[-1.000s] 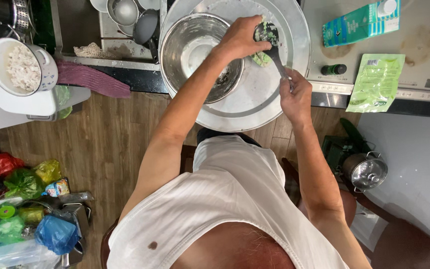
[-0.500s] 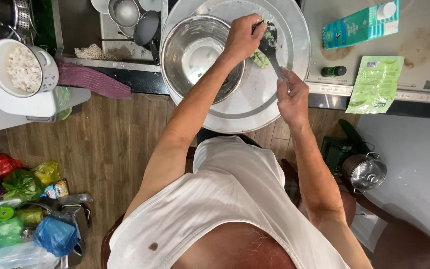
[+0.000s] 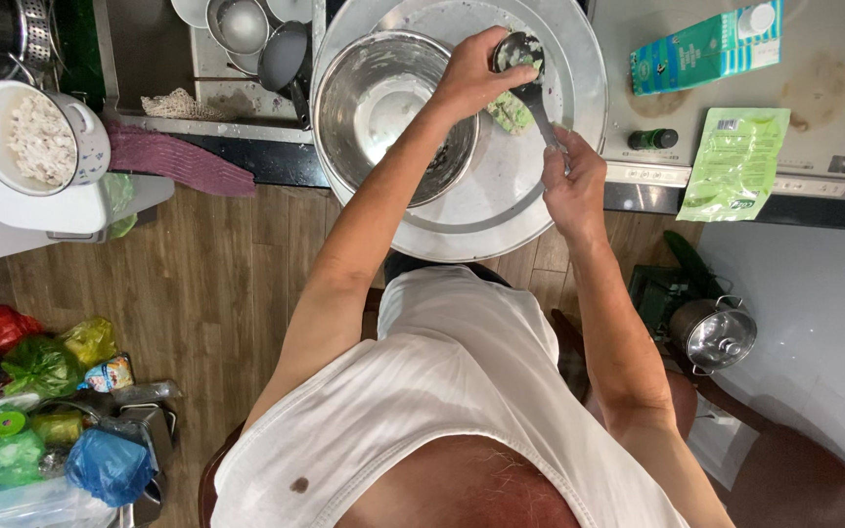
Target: The person mixes a green dough-like mixture in a metal bowl using a spoon, then scrapes the mixture onto a large metal tray. They wipe the tray with a cloth and knead the dough by hand on the tray.
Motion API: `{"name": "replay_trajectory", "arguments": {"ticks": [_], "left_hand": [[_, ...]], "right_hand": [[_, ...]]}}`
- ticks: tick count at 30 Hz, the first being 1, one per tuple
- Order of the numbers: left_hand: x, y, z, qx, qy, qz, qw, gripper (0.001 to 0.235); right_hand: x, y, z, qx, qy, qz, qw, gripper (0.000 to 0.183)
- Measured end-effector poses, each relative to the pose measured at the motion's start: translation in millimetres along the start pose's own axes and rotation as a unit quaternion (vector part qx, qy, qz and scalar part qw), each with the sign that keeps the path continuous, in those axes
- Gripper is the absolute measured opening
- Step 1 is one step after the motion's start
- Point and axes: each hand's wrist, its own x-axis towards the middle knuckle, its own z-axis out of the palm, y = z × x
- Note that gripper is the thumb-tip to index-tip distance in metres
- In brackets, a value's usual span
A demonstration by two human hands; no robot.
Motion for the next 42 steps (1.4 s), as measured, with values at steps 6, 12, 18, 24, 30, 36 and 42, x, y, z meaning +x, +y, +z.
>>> {"name": "replay_trajectory", "arguments": {"ticks": [6,12,18,24,30,36,42], "left_hand": [[0.9,-8.3,2.6,-0.076,-0.033,-0.064,0.994,0.023],[4.9,-0.8,4.7,-0.114,-0.022,-0.126,0.985,0.015],[3.1,-10.7,15.6,0.031,0.063,0.011,0.997,0.027],[3.1,-21.9,23.9,0.079,0.092,-0.002,0.993,0.039],[15.1,-15.1,8.1,0.072,0.009,-0.139,0.988,0.038],[27.0,-30.3,-16.0,0.170,0.130,0.017,0.977,0.020],[41.6,-72.1,-5.7,0.454,0.019,0.102,0.885,0.009]], "right_hand": [[-1.6,-8.6,-1.2,-0.014,-0.008,-0.001,1.000,0.038],[-10.4,-19.8,-1.0,-0.028,-0.022,-0.011,0.999,0.037],[-14.4,-12.9,5.1,-0.039,-0.021,-0.014,0.999,0.038],[-9.7,-6.7,1.5,-0.059,-0.007,-0.022,0.998,0.037],[-4.1,1.2,-12.6,-0.067,0.006,-0.057,0.996,0.035],[-3.9,8.5,-20.4,-0.096,0.025,-0.075,0.992,0.038],[-9.2,6.0,-23.8,-0.099,0.027,0.008,0.995,0.040]]}}
